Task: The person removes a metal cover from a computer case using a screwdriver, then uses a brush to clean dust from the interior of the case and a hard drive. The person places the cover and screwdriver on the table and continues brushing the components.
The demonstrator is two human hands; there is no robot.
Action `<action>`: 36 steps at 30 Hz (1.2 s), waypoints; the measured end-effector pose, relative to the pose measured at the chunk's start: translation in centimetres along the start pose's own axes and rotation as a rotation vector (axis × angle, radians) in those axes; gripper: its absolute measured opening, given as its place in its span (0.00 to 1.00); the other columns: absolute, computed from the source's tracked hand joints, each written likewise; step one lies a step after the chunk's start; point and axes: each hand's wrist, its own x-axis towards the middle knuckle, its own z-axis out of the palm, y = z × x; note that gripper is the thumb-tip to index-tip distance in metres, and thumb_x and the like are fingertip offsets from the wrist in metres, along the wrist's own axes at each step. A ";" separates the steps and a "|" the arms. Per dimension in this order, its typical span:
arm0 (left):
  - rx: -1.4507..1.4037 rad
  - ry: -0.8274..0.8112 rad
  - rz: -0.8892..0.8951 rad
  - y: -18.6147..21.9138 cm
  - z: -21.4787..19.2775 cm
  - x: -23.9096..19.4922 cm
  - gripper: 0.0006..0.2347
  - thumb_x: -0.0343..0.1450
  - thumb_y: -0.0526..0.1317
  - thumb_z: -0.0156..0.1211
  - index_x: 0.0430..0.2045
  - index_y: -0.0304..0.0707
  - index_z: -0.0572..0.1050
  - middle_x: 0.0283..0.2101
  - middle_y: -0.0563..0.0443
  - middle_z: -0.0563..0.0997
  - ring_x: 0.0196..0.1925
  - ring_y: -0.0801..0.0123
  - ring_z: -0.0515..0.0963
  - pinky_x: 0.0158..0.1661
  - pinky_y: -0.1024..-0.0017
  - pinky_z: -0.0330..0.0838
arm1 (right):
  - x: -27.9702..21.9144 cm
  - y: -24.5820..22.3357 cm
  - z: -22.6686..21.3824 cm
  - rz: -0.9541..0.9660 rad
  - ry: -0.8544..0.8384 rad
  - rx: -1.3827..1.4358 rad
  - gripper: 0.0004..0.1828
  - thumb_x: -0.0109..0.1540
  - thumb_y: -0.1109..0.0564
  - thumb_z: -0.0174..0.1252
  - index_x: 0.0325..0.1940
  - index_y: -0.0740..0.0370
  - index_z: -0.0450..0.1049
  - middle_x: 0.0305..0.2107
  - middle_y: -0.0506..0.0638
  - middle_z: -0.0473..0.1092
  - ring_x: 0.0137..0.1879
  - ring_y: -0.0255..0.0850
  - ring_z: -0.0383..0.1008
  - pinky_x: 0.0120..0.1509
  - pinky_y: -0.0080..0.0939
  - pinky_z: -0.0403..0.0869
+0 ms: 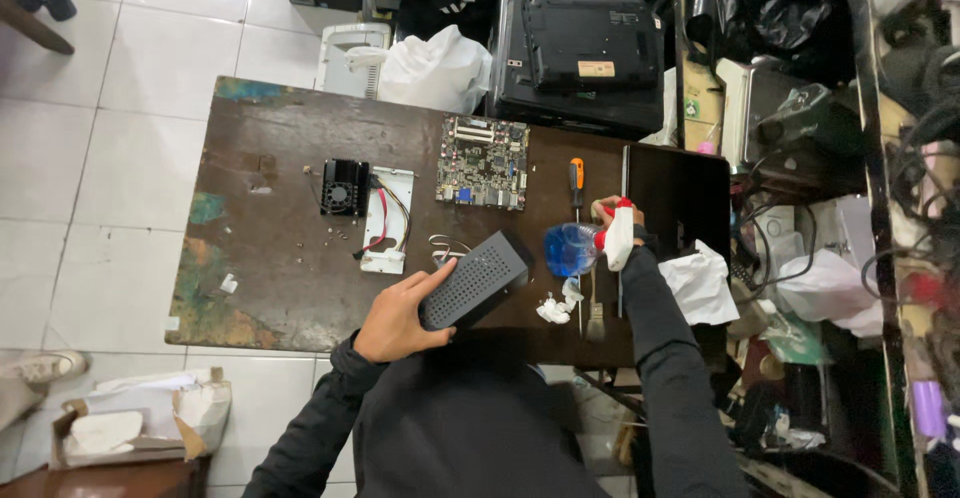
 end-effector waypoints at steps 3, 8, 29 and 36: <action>-0.001 -0.016 -0.004 0.6 0.1 0.1 0.42 0.50 0.51 0.71 0.63 0.60 0.62 0.42 0.54 0.78 0.41 0.50 0.80 0.35 0.57 0.74 | -0.6 -0.4 0.5 -0.252 0.207 0.189 0.18 0.59 0.37 0.65 0.34 0.52 0.78 0.23 0.52 0.74 0.34 0.47 0.76 0.39 0.41 0.71; 0.029 -0.017 -0.009 1.7 0.1 0.3 0.41 0.51 0.52 0.69 0.63 0.60 0.61 0.42 0.53 0.77 0.41 0.48 0.79 0.35 0.53 0.75 | 1.4 -2.9 1.0 -0.236 0.126 -0.065 0.28 0.54 0.30 0.63 0.38 0.56 0.79 0.31 0.55 0.77 0.42 0.54 0.78 0.49 0.48 0.74; 0.114 -0.130 -0.003 2.1 0.2 0.2 0.41 0.53 0.55 0.65 0.65 0.63 0.57 0.46 0.56 0.75 0.42 0.45 0.79 0.39 0.51 0.76 | -0.8 2.4 -4.8 -0.055 0.322 0.908 0.13 0.65 0.50 0.49 0.52 0.53 0.65 0.36 0.56 0.72 0.25 0.41 0.72 0.23 0.38 0.76; 0.115 -0.125 -0.006 2.0 -0.6 0.1 0.41 0.52 0.55 0.65 0.65 0.64 0.58 0.46 0.56 0.75 0.43 0.45 0.79 0.42 0.50 0.76 | -8.9 7.2 -9.3 -0.374 0.677 0.966 0.13 0.67 0.55 0.44 0.56 0.55 0.57 0.35 0.58 0.70 0.24 0.36 0.66 0.26 0.31 0.71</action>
